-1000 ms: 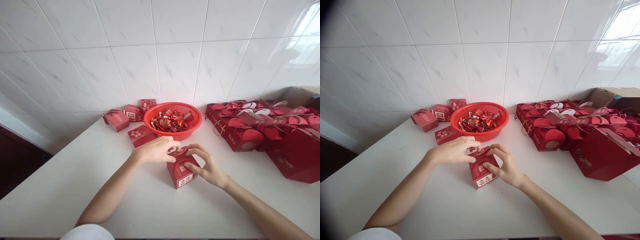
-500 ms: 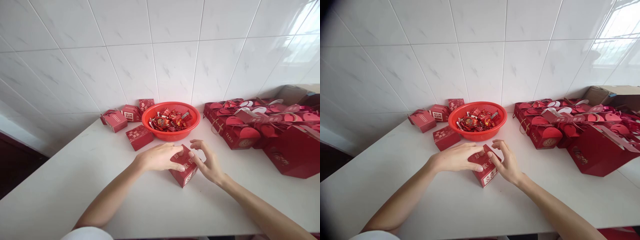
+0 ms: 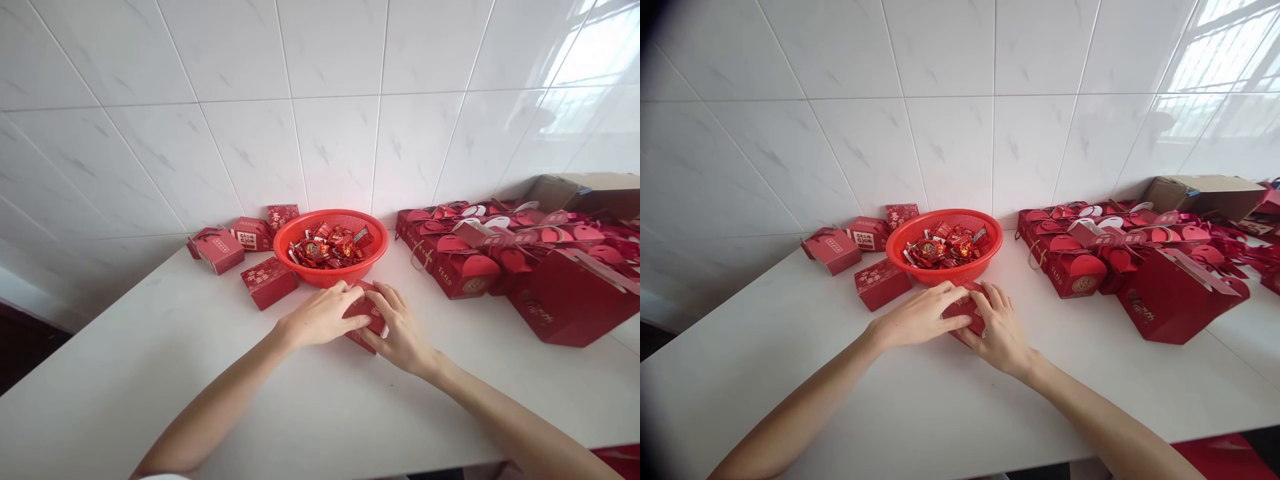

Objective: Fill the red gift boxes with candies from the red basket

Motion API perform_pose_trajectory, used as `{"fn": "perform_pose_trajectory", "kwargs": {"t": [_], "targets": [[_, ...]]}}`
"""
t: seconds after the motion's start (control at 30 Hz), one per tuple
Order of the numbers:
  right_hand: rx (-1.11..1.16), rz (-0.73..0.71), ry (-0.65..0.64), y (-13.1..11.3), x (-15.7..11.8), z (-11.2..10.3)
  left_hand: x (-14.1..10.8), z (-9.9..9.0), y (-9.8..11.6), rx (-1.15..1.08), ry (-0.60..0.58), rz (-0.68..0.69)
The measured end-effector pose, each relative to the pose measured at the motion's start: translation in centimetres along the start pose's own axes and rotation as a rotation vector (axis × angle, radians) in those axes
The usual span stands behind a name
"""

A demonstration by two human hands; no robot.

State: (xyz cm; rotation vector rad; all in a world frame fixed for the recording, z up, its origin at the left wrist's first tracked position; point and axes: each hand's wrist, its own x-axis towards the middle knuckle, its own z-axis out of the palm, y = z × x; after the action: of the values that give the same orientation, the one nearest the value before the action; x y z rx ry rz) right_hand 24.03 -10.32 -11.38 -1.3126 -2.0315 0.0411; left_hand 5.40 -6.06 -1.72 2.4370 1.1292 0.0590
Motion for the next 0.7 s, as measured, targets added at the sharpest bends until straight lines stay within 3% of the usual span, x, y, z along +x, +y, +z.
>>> {"fn": "perform_pose_trajectory", "kwargs": {"t": [0.2, 0.37, 0.5, 0.6, 0.7], "targets": [[0.032, 0.024, 0.013, 0.4, 0.9, -2.5, -0.4, -1.0, -0.6, -0.009, -0.05, 0.107], [-0.036, 0.088, 0.252, 1.3, -0.4, -6.9, -1.5, -3.2, -1.7, 0.05, 0.097, 0.085], [-0.127, 0.165, 0.545, 1.3, -4.1, -12.4, -2.2, -5.0, -4.2, 0.091, 0.335, -0.017], [-0.187, 0.225, 0.772, 1.9, -8.4, -16.6, -2.3, -6.0, -6.5, 0.097, 0.506, -0.011], [-0.362, 0.448, 0.956, 4.4, -13.2, -20.0, -2.4, -6.7, -7.6, 0.105, 0.596, -0.034]]}}
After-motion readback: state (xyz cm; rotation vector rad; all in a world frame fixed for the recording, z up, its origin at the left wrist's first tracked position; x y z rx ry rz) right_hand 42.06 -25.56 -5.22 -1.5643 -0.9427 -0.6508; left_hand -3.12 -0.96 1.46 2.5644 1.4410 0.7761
